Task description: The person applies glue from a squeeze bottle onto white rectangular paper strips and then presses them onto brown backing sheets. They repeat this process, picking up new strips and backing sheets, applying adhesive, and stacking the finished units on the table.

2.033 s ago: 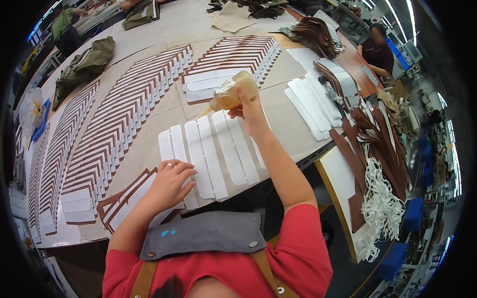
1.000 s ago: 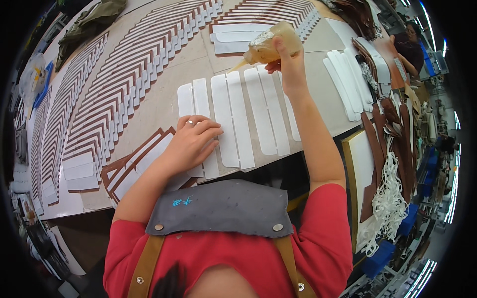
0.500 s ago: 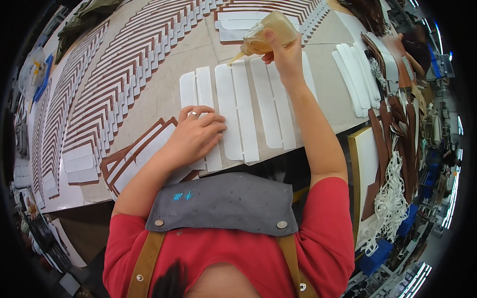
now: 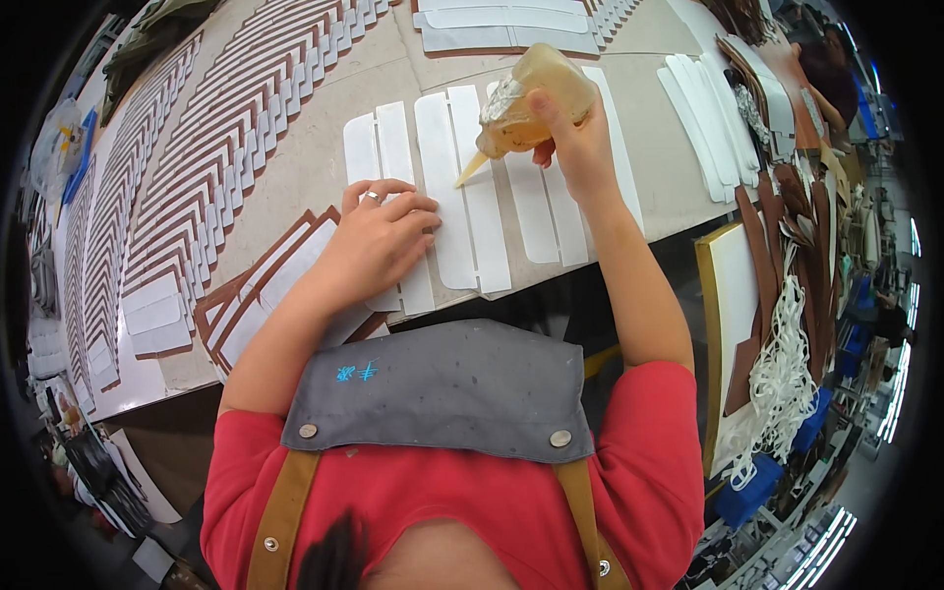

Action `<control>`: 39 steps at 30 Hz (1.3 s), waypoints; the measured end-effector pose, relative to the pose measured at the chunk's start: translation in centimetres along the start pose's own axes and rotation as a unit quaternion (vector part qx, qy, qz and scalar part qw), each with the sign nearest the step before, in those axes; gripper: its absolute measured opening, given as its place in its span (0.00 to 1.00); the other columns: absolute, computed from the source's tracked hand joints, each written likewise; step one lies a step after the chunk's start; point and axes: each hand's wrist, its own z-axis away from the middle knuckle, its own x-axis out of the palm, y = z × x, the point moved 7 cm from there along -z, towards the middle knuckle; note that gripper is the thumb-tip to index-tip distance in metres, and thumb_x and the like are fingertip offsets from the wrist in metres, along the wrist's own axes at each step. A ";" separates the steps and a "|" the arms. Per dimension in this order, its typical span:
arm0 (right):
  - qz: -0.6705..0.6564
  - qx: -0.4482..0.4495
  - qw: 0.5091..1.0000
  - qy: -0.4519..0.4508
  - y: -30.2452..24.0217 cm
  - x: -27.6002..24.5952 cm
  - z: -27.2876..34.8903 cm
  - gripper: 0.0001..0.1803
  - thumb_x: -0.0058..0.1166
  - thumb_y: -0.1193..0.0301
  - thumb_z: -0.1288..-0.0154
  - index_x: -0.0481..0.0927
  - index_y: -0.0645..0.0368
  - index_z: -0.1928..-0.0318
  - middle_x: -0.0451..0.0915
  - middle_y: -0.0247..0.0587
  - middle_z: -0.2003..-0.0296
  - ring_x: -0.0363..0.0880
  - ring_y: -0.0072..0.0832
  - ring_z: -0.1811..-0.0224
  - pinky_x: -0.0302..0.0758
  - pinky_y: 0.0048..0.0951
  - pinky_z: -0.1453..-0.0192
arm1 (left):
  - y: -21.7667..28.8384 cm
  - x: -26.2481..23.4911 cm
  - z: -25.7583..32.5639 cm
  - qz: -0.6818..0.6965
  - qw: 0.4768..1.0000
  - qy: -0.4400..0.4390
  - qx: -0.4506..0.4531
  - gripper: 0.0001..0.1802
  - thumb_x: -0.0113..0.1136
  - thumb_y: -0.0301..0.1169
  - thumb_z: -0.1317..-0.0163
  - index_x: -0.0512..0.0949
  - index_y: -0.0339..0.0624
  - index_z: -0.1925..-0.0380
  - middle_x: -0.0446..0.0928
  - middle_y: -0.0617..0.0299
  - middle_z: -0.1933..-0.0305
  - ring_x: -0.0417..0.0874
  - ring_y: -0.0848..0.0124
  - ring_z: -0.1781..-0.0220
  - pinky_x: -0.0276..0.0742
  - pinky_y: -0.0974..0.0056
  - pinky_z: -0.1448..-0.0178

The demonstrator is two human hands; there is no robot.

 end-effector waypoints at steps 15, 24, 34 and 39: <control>-0.124 0.076 0.989 -0.016 0.9 -1.4 6.1 0.32 0.59 0.53 0.42 0.65 0.63 0.49 0.75 0.38 0.67 0.74 0.18 0.78 0.68 0.18 0.84 | 0.2 0.0 0.0 -0.011 1.000 -0.010 -0.005 0.07 0.58 0.30 0.44 0.79 0.43 0.66 0.77 0.65 0.55 0.71 0.63 0.45 0.56 0.56 0.38; 0.001 -0.124 0.992 0.025 -1.2 -1.0 -4.5 0.26 0.57 0.50 0.40 0.72 0.61 0.55 0.78 0.39 0.69 0.76 0.21 0.79 0.75 0.19 0.76 | 0.0 -0.2 -0.3 0.009 1.000 -0.001 0.000 0.06 0.58 0.29 0.45 0.79 0.44 0.67 0.77 0.67 0.57 0.72 0.64 0.46 0.55 0.56 0.38; 0.025 -0.126 0.991 0.033 -0.4 -0.4 -6.4 0.26 0.60 0.53 0.42 0.70 0.63 0.57 0.77 0.39 0.71 0.74 0.20 0.82 0.72 0.17 0.81 | -0.1 -0.1 -0.1 0.017 1.000 0.004 -0.003 0.06 0.58 0.29 0.46 0.79 0.44 0.67 0.77 0.67 0.57 0.72 0.64 0.46 0.55 0.54 0.38; 0.023 -0.076 0.997 0.013 -0.1 -0.8 -4.1 0.27 0.60 0.52 0.42 0.70 0.63 0.56 0.75 0.38 0.71 0.70 0.19 0.85 0.66 0.18 0.85 | 0.0 -0.3 -0.2 0.011 1.000 -0.003 -0.010 0.06 0.58 0.29 0.46 0.79 0.44 0.67 0.77 0.67 0.57 0.72 0.65 0.46 0.55 0.54 0.38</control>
